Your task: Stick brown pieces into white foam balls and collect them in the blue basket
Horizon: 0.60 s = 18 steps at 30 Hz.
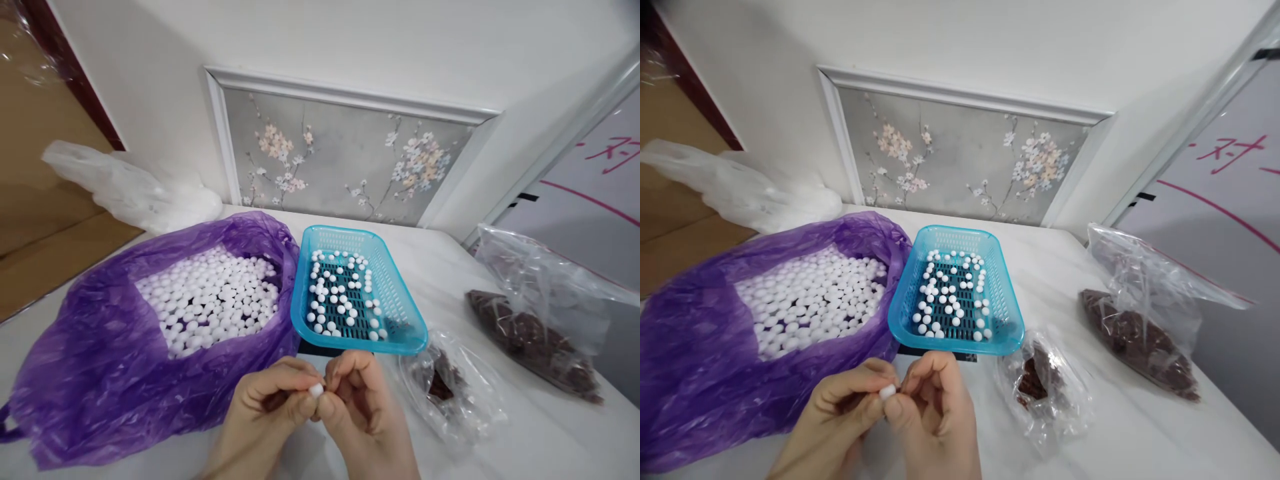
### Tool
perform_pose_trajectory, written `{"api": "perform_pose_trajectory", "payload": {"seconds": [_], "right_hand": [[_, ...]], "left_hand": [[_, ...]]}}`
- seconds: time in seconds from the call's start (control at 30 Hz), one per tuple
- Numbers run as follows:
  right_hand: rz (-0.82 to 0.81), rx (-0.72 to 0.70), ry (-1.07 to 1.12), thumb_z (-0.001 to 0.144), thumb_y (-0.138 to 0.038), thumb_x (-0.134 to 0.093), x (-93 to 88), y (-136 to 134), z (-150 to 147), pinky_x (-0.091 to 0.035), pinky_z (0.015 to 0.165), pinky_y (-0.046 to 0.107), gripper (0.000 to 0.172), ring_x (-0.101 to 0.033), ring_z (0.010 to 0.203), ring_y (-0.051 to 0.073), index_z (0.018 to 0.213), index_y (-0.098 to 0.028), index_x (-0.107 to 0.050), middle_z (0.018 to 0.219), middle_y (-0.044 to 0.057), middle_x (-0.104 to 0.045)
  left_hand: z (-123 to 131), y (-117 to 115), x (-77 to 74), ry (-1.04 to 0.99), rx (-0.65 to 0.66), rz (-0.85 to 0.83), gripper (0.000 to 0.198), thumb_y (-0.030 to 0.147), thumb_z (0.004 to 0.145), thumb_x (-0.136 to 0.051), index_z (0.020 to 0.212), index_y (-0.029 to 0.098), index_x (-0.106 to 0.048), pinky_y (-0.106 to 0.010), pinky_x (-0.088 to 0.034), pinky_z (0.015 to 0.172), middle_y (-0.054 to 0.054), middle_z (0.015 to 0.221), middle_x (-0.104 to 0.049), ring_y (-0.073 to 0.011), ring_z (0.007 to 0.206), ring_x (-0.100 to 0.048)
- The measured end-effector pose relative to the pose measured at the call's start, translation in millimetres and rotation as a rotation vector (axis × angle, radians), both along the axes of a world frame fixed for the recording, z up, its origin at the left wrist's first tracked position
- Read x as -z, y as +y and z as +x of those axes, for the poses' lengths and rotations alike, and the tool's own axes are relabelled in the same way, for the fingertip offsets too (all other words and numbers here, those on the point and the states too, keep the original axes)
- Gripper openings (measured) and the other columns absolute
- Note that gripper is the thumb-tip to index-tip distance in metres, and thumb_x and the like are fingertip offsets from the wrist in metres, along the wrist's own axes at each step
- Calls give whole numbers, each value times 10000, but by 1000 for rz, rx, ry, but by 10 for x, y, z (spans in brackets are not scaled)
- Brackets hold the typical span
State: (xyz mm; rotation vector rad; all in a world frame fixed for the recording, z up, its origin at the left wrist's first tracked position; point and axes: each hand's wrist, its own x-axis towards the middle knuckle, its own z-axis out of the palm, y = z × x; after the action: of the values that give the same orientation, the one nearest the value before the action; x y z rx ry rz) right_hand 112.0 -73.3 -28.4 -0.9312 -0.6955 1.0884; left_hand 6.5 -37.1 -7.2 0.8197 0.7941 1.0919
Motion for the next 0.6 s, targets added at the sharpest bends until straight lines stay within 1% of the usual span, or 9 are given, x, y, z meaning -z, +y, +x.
{"api": "perform_pose_trajectory", "payload": {"seconds": [0.13, 0.23, 0.3, 0.4, 0.47, 0.53, 0.57, 0.6], "right_hand": [[31, -40, 47, 783, -296, -732, -21, 53, -2, -446, 595, 204, 183, -514, 637, 98, 805, -230, -563, 727, -51, -527], [38, -32, 52, 787, -298, -731, -37, 89, 1, -450, 586, 204, 191, -514, 624, 97, 814, -230, -554, 720, -51, -530], [42, -49, 63, 792, -305, -729, -51, 103, 39, -454, 589, 203, 193, -519, 632, 99, 811, -232, -551, 727, -48, -538], [63, -90, 44, 812, -333, -710, -94, 88, 184, -476, 616, 202, 165, -535, 668, 101, 860, -257, -571, 767, -48, -561], [80, -55, -106, 843, -356, -672, -141, 37, 342, -492, 641, 195, 145, -555, 687, 100, 943, -294, -586, 802, -49, -583], [57, 40, -389, 869, -365, -634, -192, -52, 535, -501, 654, 175, 151, -583, 679, 92, 1006, -322, -586, 860, -42, -625], [-13, 114, -536, 868, -372, -628, -214, -107, 642, -507, 671, 175, 158, -603, 694, 99, 1013, -324, -589, 878, -35, -643], [-70, 148, -675, 840, -409, -643, -231, -167, 754, -514, 668, 180, 187, -616, 695, 111, 998, -319, -599, 877, -28, -661]], "left_hand": [[-20, 37, 86, 45, -23, 25, 80, 268, 592, -858, 651, 270, -804, -221, -516, 602, -22, 748, -700, -133, 642, -617], [-9, 45, 101, 66, -12, 61, 56, 242, 624, -836, 658, 272, -804, -226, -517, 606, -18, 772, -703, -135, 651, -617], [10, 58, 59, 72, 16, 93, 48, 230, 666, -807, 679, 276, -804, -224, -515, 606, -12, 763, -705, -133, 649, -613], [77, 119, -83, 133, 123, 183, 59, 232, 743, -743, 735, 251, -798, -229, -517, 601, -14, 720, -705, -135, 631, -608], [163, 203, -198, 250, 147, 296, 73, 217, 771, -712, 777, 216, -784, -230, -527, 623, -21, 727, -712, -146, 663, -631], [274, 322, -299, 445, 69, 497, 107, 188, 804, -669, 851, 187, -765, -228, -540, 685, -37, 825, -737, -159, 759, -665], [327, 392, -341, 565, 14, 623, 142, 172, 831, -629, 899, 176, -753, -231, -541, 730, -47, 891, -746, -161, 815, -675], [368, 465, -378, 688, -30, 730, 183, 159, 854, -589, 959, 170, -739, -238, -536, 786, -56, 968, -747, -164, 882, -676]]}}
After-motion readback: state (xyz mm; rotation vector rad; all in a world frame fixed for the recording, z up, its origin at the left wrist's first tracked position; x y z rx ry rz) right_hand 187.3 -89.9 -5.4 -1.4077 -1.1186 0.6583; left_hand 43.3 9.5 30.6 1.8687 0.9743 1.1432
